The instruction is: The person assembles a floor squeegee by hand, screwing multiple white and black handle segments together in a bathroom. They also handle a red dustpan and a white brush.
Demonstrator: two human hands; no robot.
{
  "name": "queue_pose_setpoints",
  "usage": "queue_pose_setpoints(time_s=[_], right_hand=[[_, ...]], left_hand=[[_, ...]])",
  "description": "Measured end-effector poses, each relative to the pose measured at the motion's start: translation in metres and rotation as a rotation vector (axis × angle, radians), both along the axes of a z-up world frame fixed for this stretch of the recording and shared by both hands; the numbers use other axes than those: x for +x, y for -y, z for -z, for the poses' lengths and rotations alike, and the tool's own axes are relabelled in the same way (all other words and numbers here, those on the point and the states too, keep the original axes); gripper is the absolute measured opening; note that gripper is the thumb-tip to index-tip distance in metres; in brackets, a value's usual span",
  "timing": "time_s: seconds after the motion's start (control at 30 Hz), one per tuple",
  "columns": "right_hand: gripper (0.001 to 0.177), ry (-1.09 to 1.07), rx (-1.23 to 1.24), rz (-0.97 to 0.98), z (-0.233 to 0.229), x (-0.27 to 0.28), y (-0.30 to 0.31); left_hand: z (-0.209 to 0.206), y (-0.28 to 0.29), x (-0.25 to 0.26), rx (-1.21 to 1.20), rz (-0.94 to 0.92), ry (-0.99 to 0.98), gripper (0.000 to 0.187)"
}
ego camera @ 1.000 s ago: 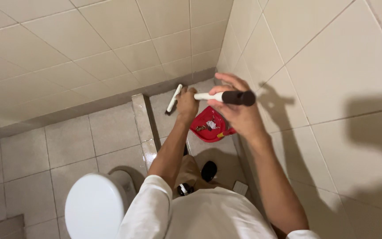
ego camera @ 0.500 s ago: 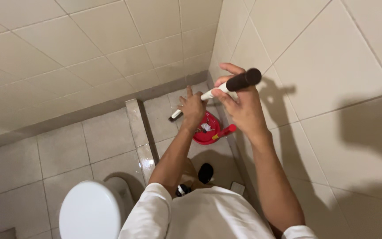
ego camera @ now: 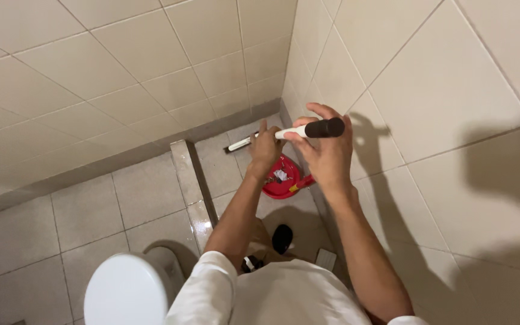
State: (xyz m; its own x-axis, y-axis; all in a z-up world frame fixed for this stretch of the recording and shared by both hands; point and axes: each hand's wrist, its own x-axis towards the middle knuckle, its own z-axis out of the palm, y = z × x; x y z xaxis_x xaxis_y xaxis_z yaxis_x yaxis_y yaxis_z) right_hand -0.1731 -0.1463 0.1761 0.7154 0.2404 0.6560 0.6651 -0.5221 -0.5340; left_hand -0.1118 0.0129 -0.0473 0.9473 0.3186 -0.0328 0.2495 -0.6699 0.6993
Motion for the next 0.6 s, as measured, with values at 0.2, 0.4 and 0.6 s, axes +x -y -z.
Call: queue_pose_setpoints(time_s=[0.2,0.4,0.6], right_hand=[[0.031,-0.152,0.046,-0.086,-0.01,0.0,-0.002],[0.026,-0.049,-0.039,-0.018,0.006,0.0,-0.019],[0.031,-0.093,-0.001,-0.044,-0.008,0.004,-0.018]], left_hand=[[-0.034,-0.003,-0.008,0.125,0.036,-0.083,0.031],[-0.018,-0.02,0.0,0.104,-0.033,-0.121,0.029],[-0.033,-0.005,-0.015,0.112,-0.017,-0.161,0.036]])
